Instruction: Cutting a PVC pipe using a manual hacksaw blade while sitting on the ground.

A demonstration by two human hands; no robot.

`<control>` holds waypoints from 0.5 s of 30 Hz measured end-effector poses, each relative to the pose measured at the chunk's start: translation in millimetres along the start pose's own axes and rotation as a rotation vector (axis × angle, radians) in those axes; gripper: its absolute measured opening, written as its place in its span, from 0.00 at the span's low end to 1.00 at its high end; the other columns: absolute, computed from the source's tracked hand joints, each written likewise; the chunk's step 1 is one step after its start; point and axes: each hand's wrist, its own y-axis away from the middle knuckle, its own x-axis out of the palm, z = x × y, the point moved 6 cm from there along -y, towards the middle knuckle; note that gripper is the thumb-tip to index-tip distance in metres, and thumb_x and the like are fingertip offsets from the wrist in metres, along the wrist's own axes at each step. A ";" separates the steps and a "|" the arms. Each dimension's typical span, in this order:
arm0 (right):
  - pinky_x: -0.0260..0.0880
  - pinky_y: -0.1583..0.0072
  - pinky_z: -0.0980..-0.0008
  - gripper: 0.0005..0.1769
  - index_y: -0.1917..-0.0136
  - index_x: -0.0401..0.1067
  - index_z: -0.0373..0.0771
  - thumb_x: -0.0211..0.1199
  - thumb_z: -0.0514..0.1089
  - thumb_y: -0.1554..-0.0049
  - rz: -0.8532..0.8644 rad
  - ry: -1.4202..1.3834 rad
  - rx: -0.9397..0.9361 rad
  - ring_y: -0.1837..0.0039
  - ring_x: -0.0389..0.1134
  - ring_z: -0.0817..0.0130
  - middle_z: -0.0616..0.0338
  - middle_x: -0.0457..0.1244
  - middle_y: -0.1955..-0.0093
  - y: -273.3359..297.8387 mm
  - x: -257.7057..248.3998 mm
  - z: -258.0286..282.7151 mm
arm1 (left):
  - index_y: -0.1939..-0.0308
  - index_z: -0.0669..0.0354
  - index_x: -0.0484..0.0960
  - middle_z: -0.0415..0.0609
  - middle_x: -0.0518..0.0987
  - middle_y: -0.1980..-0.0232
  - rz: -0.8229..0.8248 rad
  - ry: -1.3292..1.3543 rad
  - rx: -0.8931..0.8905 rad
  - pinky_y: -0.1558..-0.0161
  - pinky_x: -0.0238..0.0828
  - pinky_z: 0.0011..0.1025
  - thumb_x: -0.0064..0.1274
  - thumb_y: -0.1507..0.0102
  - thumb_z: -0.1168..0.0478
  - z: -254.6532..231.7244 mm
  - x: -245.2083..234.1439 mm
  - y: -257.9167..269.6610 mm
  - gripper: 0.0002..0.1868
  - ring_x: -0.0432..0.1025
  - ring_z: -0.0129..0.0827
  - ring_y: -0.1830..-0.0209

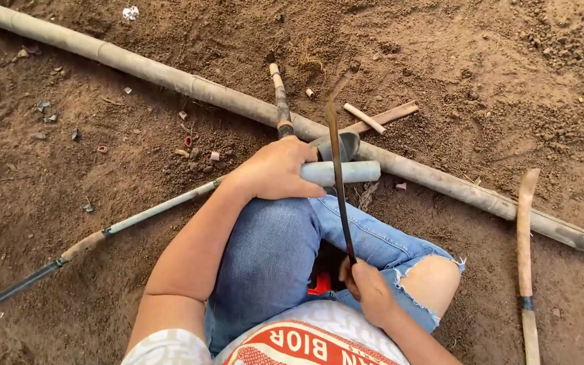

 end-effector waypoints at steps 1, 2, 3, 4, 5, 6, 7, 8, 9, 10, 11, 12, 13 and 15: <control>0.49 0.67 0.71 0.27 0.53 0.73 0.35 0.42 0.56 0.31 -0.005 0.004 0.011 0.71 0.48 0.74 0.66 0.53 0.75 5.4 -3.0 -1.9 | 0.58 0.62 0.87 0.54 0.84 0.57 0.012 -0.027 -0.004 0.52 0.77 0.39 0.68 0.50 0.44 1.6 1.4 -1.4 0.26 0.78 0.47 0.59; 0.48 0.66 0.71 0.27 0.52 0.73 0.34 0.42 0.57 0.30 -0.005 0.009 0.029 0.70 0.47 0.74 0.66 0.53 0.74 13.5 -6.1 -4.6 | 0.56 0.61 0.87 0.55 0.83 0.54 0.024 -0.049 -0.013 0.50 0.76 0.40 0.67 0.49 0.43 3.5 5.0 -0.3 0.28 0.78 0.49 0.55; 0.48 0.66 0.71 0.27 0.52 0.73 0.34 0.42 0.57 0.30 -0.005 0.010 0.040 0.70 0.47 0.74 0.66 0.53 0.74 9.8 -5.7 0.3 | 0.56 0.61 0.87 0.55 0.83 0.54 0.028 -0.040 -0.017 0.50 0.76 0.40 0.67 0.49 0.43 1.9 6.8 0.0 0.28 0.78 0.49 0.55; 0.48 0.67 0.72 0.28 0.52 0.73 0.34 0.43 0.58 0.30 -0.005 0.009 0.004 0.71 0.47 0.75 0.67 0.53 0.75 2.4 -3.9 8.1 | 0.58 0.64 0.87 0.55 0.85 0.59 -0.003 -0.015 -0.006 0.54 0.77 0.39 0.67 0.49 0.45 -0.5 3.4 -0.1 0.27 0.78 0.47 0.61; 0.48 0.67 0.72 0.29 0.52 0.73 0.33 0.43 0.59 0.30 -0.005 0.008 -0.031 0.71 0.47 0.76 0.67 0.53 0.75 -4.1 -1.9 16.4 | 0.61 0.66 0.87 0.54 0.86 0.63 -0.034 0.009 0.006 0.58 0.78 0.38 0.68 0.49 0.47 -3.7 -0.4 0.4 0.25 0.78 0.46 0.68; 0.48 0.67 0.72 0.29 0.52 0.73 0.33 0.43 0.59 0.30 -0.001 0.011 -0.038 0.71 0.47 0.76 0.67 0.53 0.75 -15.3 -1.3 25.0 | 0.61 0.66 0.87 0.54 0.86 0.63 -0.041 0.005 0.006 0.58 0.78 0.38 0.68 0.49 0.47 -5.3 -1.6 0.8 0.25 0.78 0.46 0.68; 0.47 0.68 0.72 0.29 0.52 0.72 0.33 0.43 0.59 0.30 0.013 -0.061 -0.019 0.71 0.46 0.75 0.67 0.52 0.75 -26.2 0.2 32.5 | 0.61 0.66 0.88 0.55 0.86 0.63 -0.038 0.006 -0.010 0.58 0.78 0.38 0.68 0.50 0.47 -6.1 -2.3 1.5 0.25 0.79 0.47 0.67; 0.46 0.68 0.73 0.30 0.52 0.71 0.32 0.43 0.59 0.30 0.030 -0.133 0.004 0.71 0.46 0.75 0.67 0.51 0.74 -35.6 2.9 39.1 | 0.61 0.65 0.88 0.55 0.85 0.62 -0.034 0.009 -0.030 0.57 0.78 0.38 0.68 0.50 0.47 -6.3 -1.7 4.2 0.25 0.79 0.47 0.66; 0.46 0.68 0.73 0.30 0.52 0.71 0.32 0.43 0.59 0.30 0.037 -0.130 0.003 0.71 0.46 0.75 0.67 0.51 0.74 -36.2 3.4 43.9 | 0.61 0.65 0.88 0.55 0.85 0.62 -0.040 0.008 -0.035 0.57 0.78 0.38 0.68 0.50 0.47 -1.6 1.4 4.3 0.25 0.79 0.47 0.66; 0.46 0.68 0.73 0.31 0.53 0.72 0.32 0.44 0.61 0.30 0.038 -0.074 -0.049 0.71 0.46 0.76 0.68 0.51 0.74 -38.0 5.0 51.3 | 0.59 0.62 0.88 0.53 0.85 0.58 -0.033 -0.019 -0.008 0.52 0.76 0.39 0.67 0.49 0.45 1.8 3.9 3.7 0.25 0.77 0.47 0.59; 0.45 0.68 0.74 0.32 0.54 0.73 0.33 0.44 0.63 0.30 0.039 -0.017 -0.101 0.71 0.46 0.77 0.70 0.50 0.74 -40.3 6.3 58.9 | 0.57 0.60 0.87 0.51 0.85 0.55 -0.026 -0.046 0.019 0.46 0.74 0.39 0.67 0.48 0.43 5.7 6.2 2.4 0.26 0.76 0.46 0.51; 0.45 0.68 0.74 0.32 0.54 0.73 0.33 0.44 0.63 0.30 0.037 -0.019 -0.102 0.71 0.46 0.77 0.70 0.50 0.74 -37.0 7.0 52.0 | 0.57 0.60 0.87 0.51 0.85 0.55 -0.024 -0.047 0.020 0.46 0.74 0.39 0.67 0.48 0.43 3.4 2.6 3.0 0.26 0.76 0.46 0.51; 0.46 0.68 0.74 0.32 0.54 0.72 0.33 0.45 0.63 0.30 0.026 -0.006 -0.109 0.71 0.46 0.76 0.69 0.50 0.74 -34.3 6.8 45.1 | 0.57 0.59 0.88 0.53 0.84 0.56 -0.005 -0.043 -0.012 0.49 0.75 0.39 0.68 0.49 0.44 3.7 0.4 2.8 0.26 0.77 0.47 0.55; 0.47 0.67 0.73 0.31 0.53 0.72 0.33 0.45 0.63 0.31 0.004 0.011 -0.096 0.70 0.47 0.76 0.69 0.50 0.74 -12.9 5.6 29.1 | 0.58 0.59 0.88 0.54 0.82 0.57 0.026 -0.020 -0.042 0.52 0.77 0.39 0.69 0.50 0.44 5.4 7.4 4.2 0.26 0.78 0.47 0.59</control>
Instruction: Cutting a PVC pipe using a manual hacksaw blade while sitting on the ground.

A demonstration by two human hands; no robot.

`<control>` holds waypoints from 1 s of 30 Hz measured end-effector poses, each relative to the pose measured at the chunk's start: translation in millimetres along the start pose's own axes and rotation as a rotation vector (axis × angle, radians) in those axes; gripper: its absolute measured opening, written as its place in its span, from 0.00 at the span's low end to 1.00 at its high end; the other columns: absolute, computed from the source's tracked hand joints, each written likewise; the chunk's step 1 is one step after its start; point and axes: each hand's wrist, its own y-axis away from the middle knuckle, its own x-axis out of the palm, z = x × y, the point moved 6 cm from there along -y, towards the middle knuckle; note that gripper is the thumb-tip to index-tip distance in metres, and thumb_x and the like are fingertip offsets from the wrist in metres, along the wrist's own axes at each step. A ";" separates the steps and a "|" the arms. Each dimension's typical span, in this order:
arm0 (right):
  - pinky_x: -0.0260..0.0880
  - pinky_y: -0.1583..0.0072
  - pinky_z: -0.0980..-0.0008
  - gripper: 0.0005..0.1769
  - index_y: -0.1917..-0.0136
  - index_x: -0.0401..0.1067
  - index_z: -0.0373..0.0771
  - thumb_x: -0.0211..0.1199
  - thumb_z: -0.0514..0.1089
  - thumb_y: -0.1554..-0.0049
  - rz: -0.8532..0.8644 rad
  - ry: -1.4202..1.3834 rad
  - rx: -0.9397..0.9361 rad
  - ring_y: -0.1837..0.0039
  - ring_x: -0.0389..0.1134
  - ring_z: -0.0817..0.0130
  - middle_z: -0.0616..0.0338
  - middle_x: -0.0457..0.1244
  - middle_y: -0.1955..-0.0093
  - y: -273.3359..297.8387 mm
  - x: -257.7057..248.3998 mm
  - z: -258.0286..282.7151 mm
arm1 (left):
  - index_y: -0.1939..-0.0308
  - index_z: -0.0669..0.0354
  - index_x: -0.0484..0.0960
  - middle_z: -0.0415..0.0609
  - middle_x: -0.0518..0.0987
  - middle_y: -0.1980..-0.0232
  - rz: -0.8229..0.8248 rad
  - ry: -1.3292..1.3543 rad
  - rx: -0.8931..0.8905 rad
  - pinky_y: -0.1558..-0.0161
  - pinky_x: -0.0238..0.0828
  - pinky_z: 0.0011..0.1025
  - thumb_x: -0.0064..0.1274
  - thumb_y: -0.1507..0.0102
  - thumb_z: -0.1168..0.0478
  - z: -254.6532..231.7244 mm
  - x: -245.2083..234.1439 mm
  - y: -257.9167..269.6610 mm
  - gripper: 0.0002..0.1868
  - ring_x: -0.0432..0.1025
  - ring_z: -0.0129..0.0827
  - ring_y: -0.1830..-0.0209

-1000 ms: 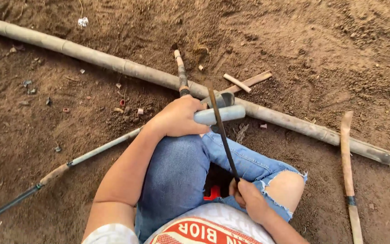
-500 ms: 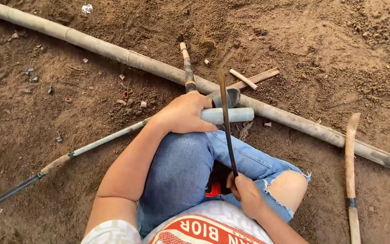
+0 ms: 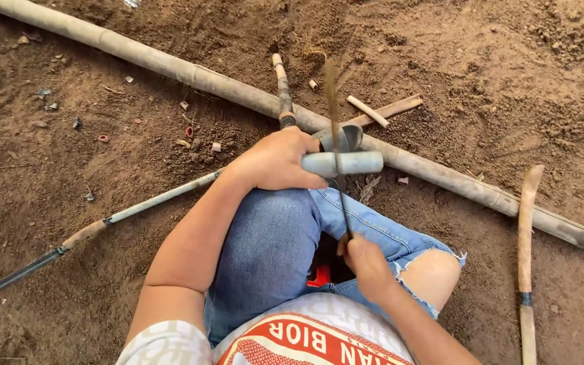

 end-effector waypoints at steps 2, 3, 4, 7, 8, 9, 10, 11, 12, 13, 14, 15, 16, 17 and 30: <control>0.70 0.54 0.65 0.16 0.56 0.73 0.36 0.49 0.46 0.37 -0.043 0.476 -0.060 0.61 0.65 0.65 0.57 0.69 0.62 18.1 2.8 -5.1 | 0.64 0.57 0.86 0.50 0.83 0.59 -0.051 0.051 0.093 0.50 0.75 0.37 0.68 0.51 0.50 1.3 -3.3 -2.3 0.18 0.77 0.44 0.55; 0.70 0.54 0.65 0.16 0.56 0.73 0.36 0.49 0.46 0.37 -0.044 0.477 -0.055 0.61 0.65 0.65 0.57 0.69 0.62 23.5 -5.9 -14.3 | 0.64 0.57 0.86 0.50 0.83 0.59 -0.048 0.055 0.094 0.50 0.75 0.37 0.68 0.51 0.50 0.1 -5.4 -2.7 0.18 0.77 0.44 0.55; 0.63 0.57 0.67 0.20 0.56 0.74 0.35 0.47 0.50 0.35 -0.073 0.360 -0.008 0.63 0.60 0.69 0.60 0.64 0.66 29.5 -16.4 -26.2 | 0.66 0.58 0.85 0.49 0.84 0.61 -0.052 0.072 0.120 0.53 0.76 0.35 0.68 0.51 0.52 -2.3 -7.6 -2.4 0.16 0.77 0.42 0.60; 0.54 0.61 0.71 0.24 0.53 0.73 0.33 0.48 0.55 0.32 -0.122 0.025 -0.005 0.66 0.52 0.74 0.63 0.58 0.68 45.9 -34.1 -44.4 | 0.64 0.59 0.85 0.49 0.84 0.59 -0.038 0.049 0.098 0.52 0.75 0.36 0.68 0.50 0.51 -1.1 -2.6 -0.8 0.18 0.76 0.43 0.59; 0.50 0.62 0.73 0.25 0.50 0.71 0.32 0.49 0.57 0.31 -0.150 -0.195 -0.064 0.66 0.49 0.76 0.64 0.56 0.67 47.7 -38.6 -44.9 | 0.61 0.59 0.85 0.51 0.83 0.56 -0.023 -0.005 0.064 0.49 0.74 0.38 0.67 0.49 0.47 0.6 -2.6 -2.6 0.22 0.75 0.45 0.54; 0.50 0.62 0.73 0.25 0.50 0.71 0.32 0.49 0.57 0.31 -0.147 -0.192 -0.072 0.66 0.49 0.76 0.64 0.56 0.67 46.2 -36.4 -32.1 | 0.61 0.59 0.85 0.51 0.83 0.56 -0.030 -0.009 0.066 0.49 0.74 0.38 0.67 0.49 0.47 -0.9 -3.2 -3.1 0.22 0.75 0.45 0.54; 0.49 0.62 0.73 0.27 0.50 0.72 0.33 0.47 0.59 0.31 -0.152 -0.130 -0.128 0.66 0.49 0.75 0.65 0.55 0.68 45.4 -34.4 -16.2 | 0.59 0.59 0.85 0.50 0.84 0.54 -0.027 -0.006 0.053 0.47 0.74 0.38 0.67 0.49 0.47 -1.4 -3.2 -3.5 0.22 0.75 0.44 0.52; 0.49 0.63 0.73 0.29 0.51 0.72 0.34 0.45 0.62 0.30 -0.156 -0.071 -0.182 0.65 0.48 0.75 0.66 0.53 0.68 46.2 -30.7 -1.6 | 0.58 0.59 0.86 0.49 0.84 0.53 -0.021 -0.003 0.038 0.45 0.74 0.37 0.66 0.49 0.47 -1.1 -2.1 -2.3 0.23 0.75 0.43 0.50; 0.49 0.63 0.73 0.29 0.51 0.72 0.34 0.45 0.62 0.30 -0.152 -0.072 -0.186 0.65 0.48 0.75 0.66 0.53 0.68 43.3 -30.7 -1.2 | 0.58 0.59 0.86 0.49 0.84 0.53 -0.025 -0.007 0.037 0.45 0.74 0.37 0.66 0.49 0.47 -3.3 -4.5 -1.7 0.23 0.75 0.43 0.50; 0.49 0.62 0.74 0.29 0.50 0.72 0.35 0.45 0.62 0.30 -0.153 -0.089 -0.169 0.65 0.50 0.75 0.65 0.55 0.67 42.6 -29.0 -3.0 | 0.58 0.58 0.86 0.49 0.84 0.52 -0.018 0.005 0.015 0.45 0.74 0.37 0.67 0.49 0.48 -4.1 -5.2 -0.7 0.23 0.76 0.42 0.50; 0.50 0.62 0.74 0.29 0.50 0.72 0.35 0.46 0.62 0.30 -0.153 -0.106 -0.152 0.65 0.52 0.75 0.64 0.57 0.66 41.6 -27.6 -4.8 | 0.57 0.58 0.87 0.48 0.84 0.51 -0.011 0.017 -0.007 0.45 0.74 0.37 0.67 0.49 0.48 -4.9 -5.9 -0.1 0.22 0.76 0.41 0.51; 0.50 0.62 0.74 0.29 0.50 0.72 0.35 0.46 0.62 0.30 -0.157 -0.110 -0.153 0.65 0.52 0.75 0.64 0.57 0.66 40.0 -25.3 -4.9 | 0.57 0.58 0.87 0.48 0.84 0.51 -0.007 0.014 -0.004 0.45 0.74 0.37 0.67 0.49 0.48 -4.6 -6.0 0.5 0.22 0.76 0.41 0.51; 0.51 0.63 0.74 0.30 0.50 0.73 0.35 0.45 0.63 0.30 -0.140 -0.109 -0.122 0.67 0.52 0.75 0.64 0.58 0.68 37.8 -21.6 -6.6 | 0.58 0.60 0.87 0.49 0.85 0.54 -0.036 0.028 0.026 0.50 0.76 0.36 0.67 0.50 0.50 -6.0 -8.2 1.0 0.23 0.77 0.42 0.57; 0.52 0.65 0.74 0.31 0.51 0.73 0.36 0.44 0.63 0.29 -0.121 -0.103 -0.091 0.68 0.53 0.75 0.63 0.58 0.71 35.7 -20.2 -7.3 | 0.58 0.62 0.88 0.50 0.86 0.57 -0.068 0.046 0.057 0.55 0.78 0.36 0.68 0.51 0.51 -7.8 -10.0 0.6 0.23 0.78 0.43 0.63; 0.50 0.68 0.75 0.29 0.54 0.75 0.33 0.48 0.60 0.33 -0.002 -0.106 0.106 0.70 0.54 0.74 0.60 0.60 0.73 42.4 -1.6 5.4 | 0.55 0.60 0.88 0.52 0.83 0.56 -0.252 -0.045 0.125 0.46 0.73 0.40 0.66 0.47 0.50 -2.0 -3.0 -0.6 0.22 0.74 0.48 0.52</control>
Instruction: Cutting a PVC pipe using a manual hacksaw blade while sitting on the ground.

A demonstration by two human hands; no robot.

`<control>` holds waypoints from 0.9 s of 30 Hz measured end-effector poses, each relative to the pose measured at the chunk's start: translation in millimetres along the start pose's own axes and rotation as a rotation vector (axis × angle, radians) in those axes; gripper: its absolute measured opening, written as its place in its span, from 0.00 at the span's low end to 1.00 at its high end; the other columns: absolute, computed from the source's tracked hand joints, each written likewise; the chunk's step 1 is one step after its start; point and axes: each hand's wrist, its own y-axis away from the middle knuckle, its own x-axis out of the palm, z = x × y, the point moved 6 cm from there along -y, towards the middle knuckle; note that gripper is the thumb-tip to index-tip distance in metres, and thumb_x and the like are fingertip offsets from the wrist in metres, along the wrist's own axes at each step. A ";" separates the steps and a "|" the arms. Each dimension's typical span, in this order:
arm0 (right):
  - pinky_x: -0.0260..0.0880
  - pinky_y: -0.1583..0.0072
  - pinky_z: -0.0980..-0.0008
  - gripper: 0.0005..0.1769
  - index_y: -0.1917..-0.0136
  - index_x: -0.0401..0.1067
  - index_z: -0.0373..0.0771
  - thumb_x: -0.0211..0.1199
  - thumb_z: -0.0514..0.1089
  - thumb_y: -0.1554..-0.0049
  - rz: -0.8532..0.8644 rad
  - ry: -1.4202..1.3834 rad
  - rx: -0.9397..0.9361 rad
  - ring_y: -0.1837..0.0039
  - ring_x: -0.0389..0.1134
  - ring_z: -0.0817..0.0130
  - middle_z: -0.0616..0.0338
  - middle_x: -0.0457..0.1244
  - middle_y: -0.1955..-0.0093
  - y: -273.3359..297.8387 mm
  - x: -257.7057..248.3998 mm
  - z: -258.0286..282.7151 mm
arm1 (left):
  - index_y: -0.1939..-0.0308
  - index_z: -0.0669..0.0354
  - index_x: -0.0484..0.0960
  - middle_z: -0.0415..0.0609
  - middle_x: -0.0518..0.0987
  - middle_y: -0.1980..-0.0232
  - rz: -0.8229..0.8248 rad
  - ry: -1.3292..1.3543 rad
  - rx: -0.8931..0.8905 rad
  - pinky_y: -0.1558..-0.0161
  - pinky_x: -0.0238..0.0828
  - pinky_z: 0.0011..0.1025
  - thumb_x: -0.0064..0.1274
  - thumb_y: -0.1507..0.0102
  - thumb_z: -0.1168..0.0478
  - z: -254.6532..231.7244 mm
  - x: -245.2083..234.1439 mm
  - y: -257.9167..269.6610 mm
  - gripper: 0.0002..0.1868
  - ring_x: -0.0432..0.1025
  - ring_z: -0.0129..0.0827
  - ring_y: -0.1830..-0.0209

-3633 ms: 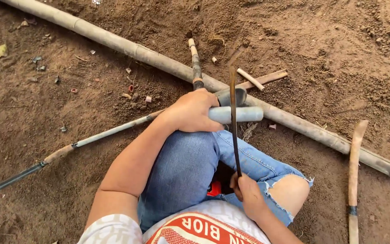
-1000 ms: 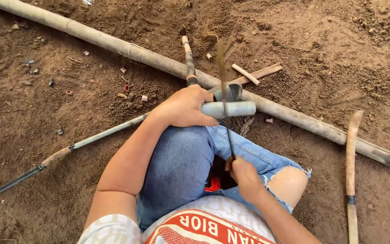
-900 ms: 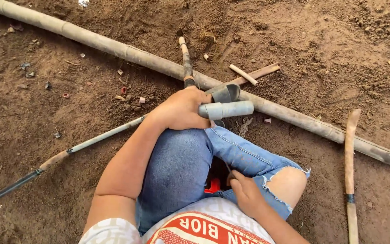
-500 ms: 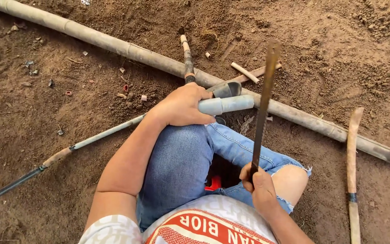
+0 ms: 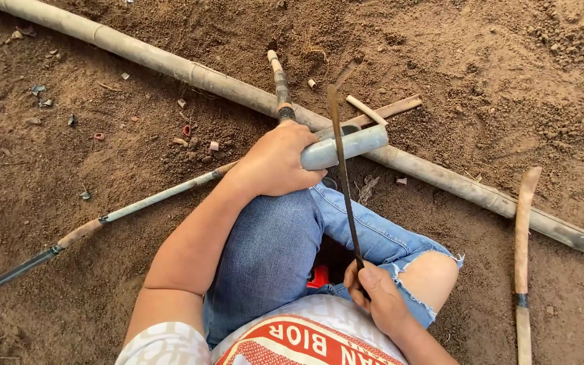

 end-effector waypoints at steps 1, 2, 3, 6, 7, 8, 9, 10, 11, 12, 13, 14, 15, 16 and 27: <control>0.49 0.68 0.74 0.28 0.54 0.75 0.32 0.48 0.59 0.33 0.022 -0.018 0.011 0.71 0.53 0.74 0.60 0.59 0.74 1.4 1.0 -0.7 | 0.57 0.61 0.87 0.52 0.83 0.57 -0.024 -0.001 0.011 0.46 0.73 0.40 0.66 0.47 0.51 -2.3 -2.9 0.9 0.20 0.74 0.48 0.52; 0.47 0.68 0.74 0.28 0.53 0.75 0.32 0.48 0.58 0.32 0.044 -0.036 0.021 0.71 0.52 0.73 0.60 0.59 0.74 2.9 2.0 -1.3 | 0.59 0.62 0.87 0.52 0.84 0.57 -0.048 -0.002 0.021 0.46 0.74 0.40 0.65 0.47 0.53 -4.7 -5.8 1.9 0.19 0.74 0.47 0.52; 0.47 0.68 0.74 0.28 0.53 0.75 0.32 0.48 0.58 0.32 0.049 -0.034 0.023 0.71 0.52 0.73 0.60 0.59 0.74 1.6 1.0 0.3 | 0.59 0.62 0.87 0.52 0.84 0.57 -0.051 -0.003 0.017 0.46 0.74 0.40 0.65 0.47 0.53 -3.7 -5.4 1.4 0.19 0.74 0.47 0.52; 0.48 0.69 0.72 0.28 0.48 0.75 0.29 0.46 0.56 0.31 0.098 -0.038 -0.013 0.74 0.48 0.74 0.64 0.55 0.76 -5.9 0.9 9.3 | 0.57 0.64 0.87 0.56 0.83 0.54 -0.060 -0.084 -0.016 0.42 0.72 0.42 0.64 0.47 0.52 2.8 -4.6 -1.4 0.21 0.74 0.50 0.48; 0.49 0.68 0.72 0.30 0.45 0.75 0.28 0.45 0.57 0.31 0.098 -0.052 0.018 0.74 0.49 0.74 0.63 0.56 0.76 -10.4 1.0 9.9 | 0.56 0.65 0.87 0.58 0.83 0.53 -0.032 -0.099 -0.047 0.41 0.72 0.44 0.63 0.47 0.52 7.7 -2.4 -3.1 0.22 0.73 0.51 0.47; 0.49 0.68 0.72 0.31 0.42 0.74 0.27 0.44 0.58 0.32 0.097 -0.066 0.048 0.74 0.50 0.73 0.62 0.56 0.76 -14.7 1.0 10.4 | 0.54 0.66 0.86 0.59 0.83 0.52 -0.004 -0.114 -0.079 0.40 0.71 0.45 0.63 0.46 0.53 12.4 -0.1 -4.7 0.22 0.73 0.53 0.46; 0.49 0.68 0.72 0.31 0.42 0.74 0.27 0.44 0.58 0.32 0.099 -0.064 0.047 0.74 0.50 0.73 0.62 0.56 0.76 -18.0 0.0 12.1 | 0.54 0.66 0.86 0.59 0.83 0.52 -0.005 -0.114 -0.080 0.40 0.71 0.45 0.63 0.46 0.53 16.5 1.5 -5.7 0.22 0.73 0.53 0.46; 0.44 0.69 0.73 0.30 0.39 0.73 0.27 0.46 0.57 0.31 0.126 -0.183 0.108 0.74 0.47 0.75 0.62 0.55 0.76 -20.7 0.9 11.0 | 0.56 0.66 0.87 0.60 0.84 0.52 -0.003 -0.122 -0.097 0.40 0.71 0.47 0.62 0.47 0.52 21.3 3.1 -6.8 0.22 0.74 0.55 0.48; 0.39 0.71 0.75 0.29 0.37 0.71 0.27 0.48 0.56 0.31 0.154 -0.301 0.168 0.74 0.43 0.77 0.63 0.53 0.75 -23.8 1.9 10.2 | 0.58 0.66 0.88 0.61 0.85 0.53 -0.003 -0.132 -0.114 0.40 0.70 0.48 0.62 0.48 0.51 26.1 4.4 -8.0 0.23 0.75 0.58 0.50; 0.39 0.71 0.75 0.29 0.37 0.71 0.27 0.48 0.56 0.31 0.157 -0.299 0.166 0.74 0.43 0.77 0.63 0.53 0.75 -22.3 -0.5 12.3 | 0.58 0.66 0.88 0.61 0.85 0.53 -0.006 -0.133 -0.114 0.40 0.70 0.48 0.62 0.48 0.51 23.0 2.1 -9.2 0.23 0.75 0.58 0.50; 0.40 0.71 0.75 0.28 0.38 0.71 0.27 0.47 0.56 0.30 0.154 -0.327 0.170 0.74 0.44 0.78 0.63 0.53 0.75 -20.5 -1.6 13.5 | 0.59 0.65 0.88 0.59 0.86 0.54 0.033 -0.134 -0.138 0.40 0.71 0.47 0.62 0.49 0.51 22.0 2.1 -8.2 0.22 0.75 0.57 0.50; 0.42 0.72 0.76 0.28 0.38 0.70 0.26 0.47 0.55 0.30 0.150 -0.354 0.175 0.75 0.44 0.78 0.64 0.53 0.75 -19.0 -2.8 14.8 | 0.60 0.65 0.89 0.58 0.86 0.55 0.072 -0.134 -0.162 0.40 0.71 0.46 0.62 0.49 0.51 21.3 2.0 -7.3 0.22 0.76 0.56 0.50; 0.42 0.72 0.76 0.28 0.38 0.70 0.26 0.47 0.55 0.30 0.154 -0.354 0.175 0.75 0.44 0.78 0.64 0.53 0.75 -14.0 -4.6 13.2 | 0.60 0.65 0.89 0.58 0.86 0.55 0.071 -0.136 -0.165 0.40 0.71 0.46 0.62 0.49 0.51 20.7 0.1 -7.1 0.22 0.76 0.56 0.50; 0.41 0.72 0.76 0.29 0.40 0.71 0.25 0.46 0.55 0.30 0.149 -0.350 0.208 0.75 0.44 0.78 0.65 0.53 0.75 -8.9 -7.0 9.8 | 0.59 0.65 0.89 0.58 0.86 0.56 0.114 -0.149 -0.185 0.42 0.73 0.46 0.62 0.49 0.51 21.3 0.7 -6.7 0.23 0.77 0.55 0.52; 0.41 0.73 0.77 0.27 0.42 0.69 0.29 0.44 0.57 0.27 0.182 -0.488 0.176 0.75 0.44 0.79 0.66 0.51 0.74 -43.8 10.2 28.9 | 0.57 0.66 0.88 0.60 0.86 0.55 0.049 -0.138 -0.214 0.48 0.76 0.45 0.63 0.49 0.49 22.8 -4.2 -6.0 0.25 0.77 0.57 0.53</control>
